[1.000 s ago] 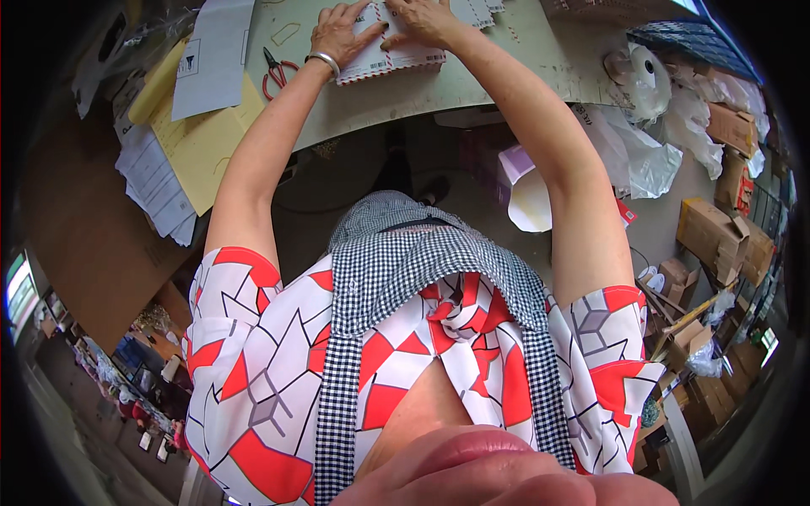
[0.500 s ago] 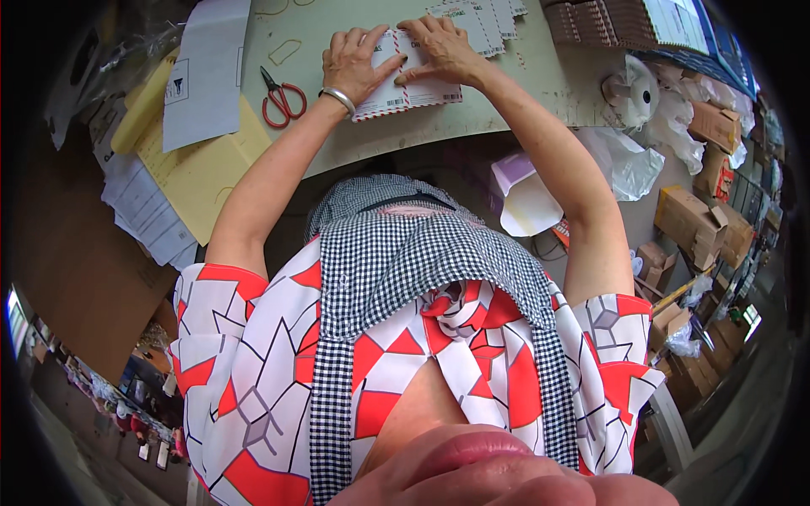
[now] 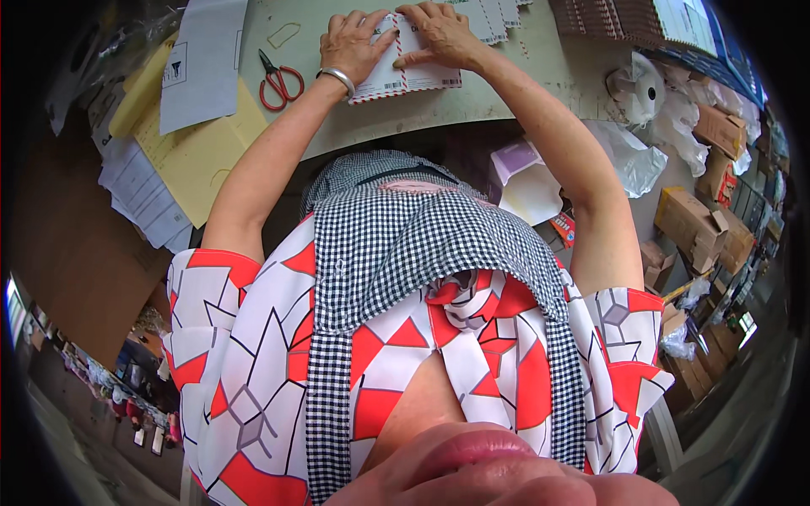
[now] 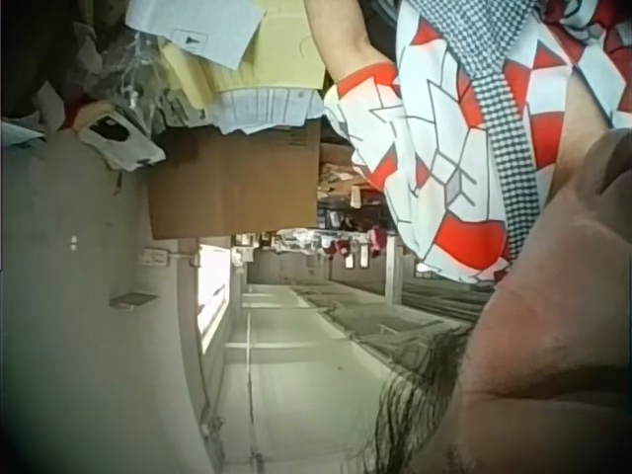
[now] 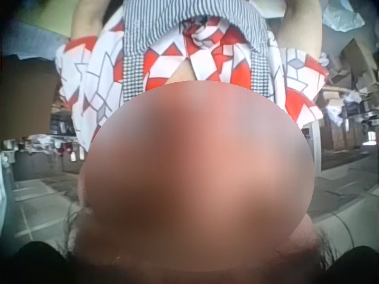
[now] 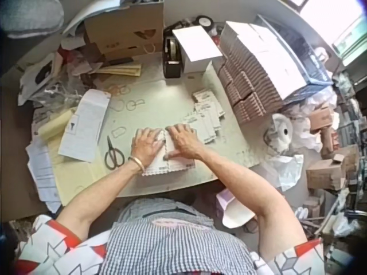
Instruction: Sorting and organizing small printed cards or flattened boxes at a workstation.
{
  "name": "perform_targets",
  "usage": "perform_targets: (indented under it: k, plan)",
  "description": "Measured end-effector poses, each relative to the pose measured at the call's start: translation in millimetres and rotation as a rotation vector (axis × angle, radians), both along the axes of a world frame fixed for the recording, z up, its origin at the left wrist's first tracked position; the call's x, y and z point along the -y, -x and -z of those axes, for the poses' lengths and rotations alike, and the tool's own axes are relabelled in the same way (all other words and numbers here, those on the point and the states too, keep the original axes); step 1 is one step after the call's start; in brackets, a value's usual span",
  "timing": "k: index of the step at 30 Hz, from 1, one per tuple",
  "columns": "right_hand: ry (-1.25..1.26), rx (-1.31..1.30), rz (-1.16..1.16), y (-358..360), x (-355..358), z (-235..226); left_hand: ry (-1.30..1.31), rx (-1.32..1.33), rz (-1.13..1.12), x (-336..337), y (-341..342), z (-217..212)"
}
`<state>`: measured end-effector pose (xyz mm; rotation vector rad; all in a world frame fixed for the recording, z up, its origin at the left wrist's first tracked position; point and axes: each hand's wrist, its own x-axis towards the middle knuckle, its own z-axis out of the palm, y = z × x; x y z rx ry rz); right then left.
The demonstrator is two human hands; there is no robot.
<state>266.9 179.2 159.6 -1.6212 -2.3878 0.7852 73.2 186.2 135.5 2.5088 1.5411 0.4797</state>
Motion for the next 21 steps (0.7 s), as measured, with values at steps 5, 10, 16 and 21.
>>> perform_targets:
  k: [5, 10, 16, 21]
  plan:
    - [-0.004, 0.062, -0.015, 45.4, 125.1, 174.5, 0.265, 0.056, -0.052, 118.6, 38.8, 161.7]
    - [-0.039, 0.071, -0.062, 102.9, 245.6, 285.3, 0.14, 0.099, -0.099, 247.6, 93.8, 289.4]
    - [-0.142, 0.071, -0.071, 110.9, 256.3, 275.7, 0.069, 0.096, -0.122, 258.4, 105.0, 283.5]
    - [-0.133, 0.085, -0.072, 114.1, 262.3, 276.7, 0.072, 0.096, -0.122, 264.3, 107.8, 287.2]
